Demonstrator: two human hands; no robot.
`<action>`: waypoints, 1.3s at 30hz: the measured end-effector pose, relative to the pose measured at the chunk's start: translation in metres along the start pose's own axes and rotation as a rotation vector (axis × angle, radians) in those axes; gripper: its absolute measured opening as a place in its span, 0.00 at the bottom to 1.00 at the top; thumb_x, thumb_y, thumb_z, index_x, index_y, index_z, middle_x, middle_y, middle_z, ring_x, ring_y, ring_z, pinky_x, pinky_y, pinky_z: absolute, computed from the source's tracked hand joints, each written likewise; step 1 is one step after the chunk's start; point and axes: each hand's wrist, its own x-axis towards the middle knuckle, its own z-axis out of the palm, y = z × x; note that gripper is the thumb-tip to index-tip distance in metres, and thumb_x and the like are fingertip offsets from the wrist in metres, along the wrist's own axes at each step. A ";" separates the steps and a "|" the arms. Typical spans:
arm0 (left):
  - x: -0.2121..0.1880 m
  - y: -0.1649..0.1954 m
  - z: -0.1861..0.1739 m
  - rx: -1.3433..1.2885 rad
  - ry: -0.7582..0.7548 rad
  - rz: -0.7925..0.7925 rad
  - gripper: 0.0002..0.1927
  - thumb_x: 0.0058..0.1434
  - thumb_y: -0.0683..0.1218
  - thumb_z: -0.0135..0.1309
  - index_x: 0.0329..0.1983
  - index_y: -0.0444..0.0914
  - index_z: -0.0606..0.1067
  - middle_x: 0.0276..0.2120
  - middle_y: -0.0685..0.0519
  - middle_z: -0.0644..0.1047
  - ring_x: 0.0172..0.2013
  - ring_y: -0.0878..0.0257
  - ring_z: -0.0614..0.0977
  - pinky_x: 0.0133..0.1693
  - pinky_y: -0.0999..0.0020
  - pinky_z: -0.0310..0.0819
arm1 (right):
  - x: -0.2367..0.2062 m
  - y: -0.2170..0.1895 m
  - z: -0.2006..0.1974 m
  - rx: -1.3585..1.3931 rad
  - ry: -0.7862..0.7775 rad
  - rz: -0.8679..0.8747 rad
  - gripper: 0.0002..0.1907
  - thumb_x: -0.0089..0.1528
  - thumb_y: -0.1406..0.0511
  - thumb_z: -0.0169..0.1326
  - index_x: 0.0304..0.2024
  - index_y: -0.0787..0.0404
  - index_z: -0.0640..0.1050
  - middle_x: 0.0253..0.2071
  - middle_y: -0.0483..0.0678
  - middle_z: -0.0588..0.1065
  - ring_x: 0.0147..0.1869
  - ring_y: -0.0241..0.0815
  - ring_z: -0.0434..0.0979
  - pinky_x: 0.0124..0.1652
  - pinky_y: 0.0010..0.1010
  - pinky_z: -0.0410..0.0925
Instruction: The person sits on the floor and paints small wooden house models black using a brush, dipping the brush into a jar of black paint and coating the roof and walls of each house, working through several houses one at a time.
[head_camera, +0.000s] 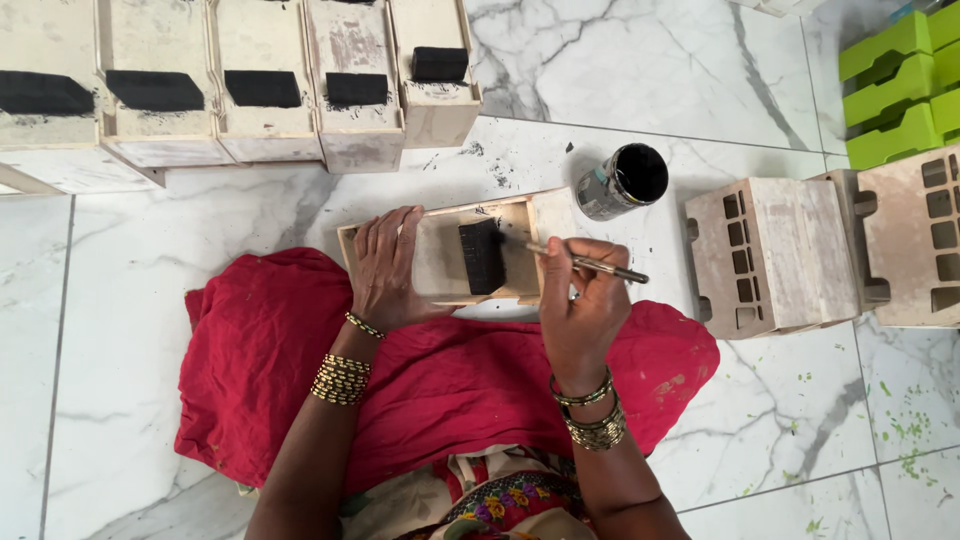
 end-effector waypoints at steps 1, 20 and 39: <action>0.000 0.000 0.000 0.002 -0.001 -0.008 0.68 0.33 0.74 0.71 0.70 0.30 0.60 0.63 0.39 0.67 0.64 0.43 0.69 0.66 0.41 0.54 | -0.001 -0.001 0.001 -0.058 -0.014 0.014 0.07 0.69 0.72 0.56 0.42 0.67 0.70 0.27 0.50 0.76 0.24 0.29 0.69 0.22 0.19 0.59; 0.001 -0.003 -0.001 0.020 -0.003 -0.027 0.68 0.33 0.72 0.72 0.71 0.31 0.60 0.63 0.39 0.67 0.63 0.42 0.68 0.65 0.43 0.55 | -0.027 -0.014 -0.026 0.162 -0.053 0.043 0.05 0.71 0.73 0.52 0.44 0.68 0.69 0.35 0.52 0.78 0.34 0.30 0.79 0.27 0.18 0.71; 0.000 -0.006 0.002 -0.002 -0.014 -0.025 0.69 0.32 0.71 0.72 0.71 0.31 0.59 0.64 0.39 0.66 0.65 0.43 0.67 0.65 0.42 0.54 | -0.003 -0.003 0.001 0.165 -0.037 0.054 0.08 0.72 0.72 0.53 0.43 0.68 0.67 0.37 0.54 0.77 0.41 0.35 0.84 0.34 0.20 0.77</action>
